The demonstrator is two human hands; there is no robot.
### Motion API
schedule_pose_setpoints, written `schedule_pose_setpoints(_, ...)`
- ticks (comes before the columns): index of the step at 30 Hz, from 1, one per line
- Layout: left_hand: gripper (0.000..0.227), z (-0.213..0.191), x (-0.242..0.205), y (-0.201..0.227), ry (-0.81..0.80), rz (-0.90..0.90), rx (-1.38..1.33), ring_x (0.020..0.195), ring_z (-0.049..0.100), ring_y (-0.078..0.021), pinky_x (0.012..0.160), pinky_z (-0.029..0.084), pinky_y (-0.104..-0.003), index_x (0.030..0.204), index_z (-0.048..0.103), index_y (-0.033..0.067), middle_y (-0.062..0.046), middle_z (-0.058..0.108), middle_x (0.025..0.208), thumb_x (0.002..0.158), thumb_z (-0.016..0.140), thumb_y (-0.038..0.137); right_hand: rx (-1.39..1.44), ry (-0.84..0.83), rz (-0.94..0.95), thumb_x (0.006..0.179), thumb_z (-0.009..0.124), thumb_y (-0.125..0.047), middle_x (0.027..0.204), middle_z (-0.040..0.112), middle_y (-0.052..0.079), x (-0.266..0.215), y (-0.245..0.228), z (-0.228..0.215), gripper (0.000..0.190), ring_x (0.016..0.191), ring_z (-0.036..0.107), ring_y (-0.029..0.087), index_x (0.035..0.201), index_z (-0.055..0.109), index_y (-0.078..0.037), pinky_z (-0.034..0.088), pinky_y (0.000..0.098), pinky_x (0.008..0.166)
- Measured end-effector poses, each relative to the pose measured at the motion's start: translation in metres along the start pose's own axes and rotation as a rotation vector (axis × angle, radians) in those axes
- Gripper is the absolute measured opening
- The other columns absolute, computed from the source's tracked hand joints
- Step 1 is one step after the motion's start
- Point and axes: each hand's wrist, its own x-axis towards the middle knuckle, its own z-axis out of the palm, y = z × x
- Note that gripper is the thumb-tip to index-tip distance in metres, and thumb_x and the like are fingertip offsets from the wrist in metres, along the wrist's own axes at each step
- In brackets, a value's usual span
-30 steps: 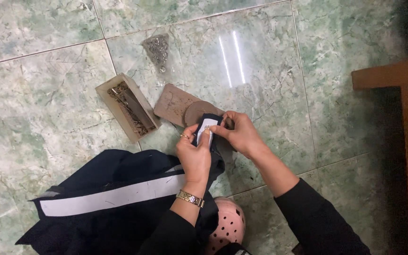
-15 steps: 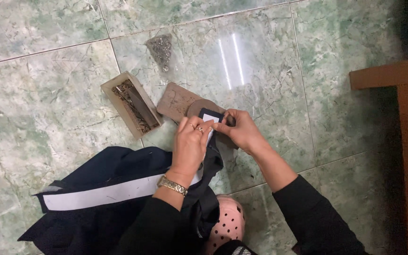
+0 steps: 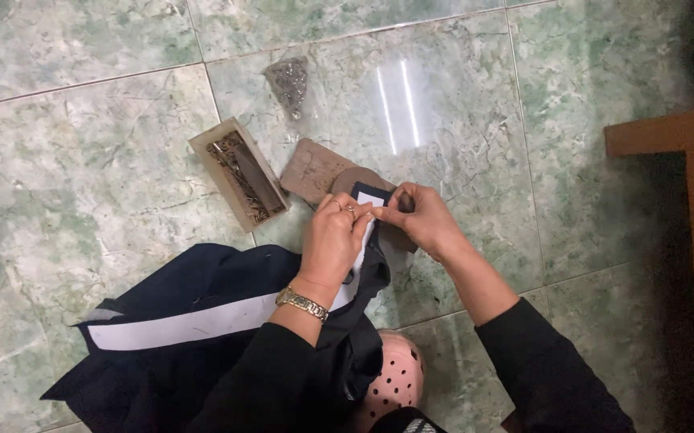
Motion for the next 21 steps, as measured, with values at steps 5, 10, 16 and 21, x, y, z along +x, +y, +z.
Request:
schedule_pose_setpoints(5,0.013,0.003,-0.003,-0.001,-0.005,-0.017,0.018,0.077,0.061,-0.0263,0.072,0.052,-0.032,0.093,0.075,0.0100,-0.007,0.063,0.079,0.081,0.072,0.013,-0.089,0.017,0.088,0.072,0.083,-0.028,0.070,0.064,0.003,-0.006,-0.007,-0.009,0.033,0.064,0.059,0.015,0.092,0.063,-0.011,0.044,0.0269,0.061)
schedule_pose_setpoints(10,0.015,0.005,-0.004,-0.006,-0.009,-0.007,0.046,0.079,0.060,-0.0254,0.073,0.052,-0.032,0.095,0.075,0.0101,-0.007,0.062,0.080,0.083,0.070,0.016,-0.214,0.031,0.171,0.080,0.073,-0.028,0.087,0.073,0.006,-0.029,-0.031,-0.028,0.038,0.063,0.065,0.017,0.111,0.063,-0.009,0.052,0.0318,0.065)
schedule_pose_setpoints(16,0.016,0.007,-0.007,-0.010,-0.023,0.003,0.077,0.080,0.059,-0.0240,0.072,0.052,-0.031,0.097,0.075,0.0118,-0.006,0.061,0.081,0.084,0.069,0.018,0.106,-0.020,0.111,0.097,0.049,-0.013,0.073,0.067,0.021,-0.059,-0.046,-0.018,0.030,0.055,0.068,0.027,0.121,0.058,0.003,0.058,0.0371,0.055)
schedule_pose_setpoints(21,0.017,0.013,-0.009,-0.014,-0.016,0.019,0.112,0.081,0.058,-0.0221,0.072,0.051,-0.027,0.099,0.075,0.0134,-0.004,0.060,0.082,0.086,0.067,0.021,-0.542,0.036,-0.045,0.098,0.044,-0.034,0.080,0.069,0.022,-0.071,-0.038,-0.001,0.034,0.087,0.064,0.047,0.109,0.064,-0.009,0.050,0.0573,0.075)
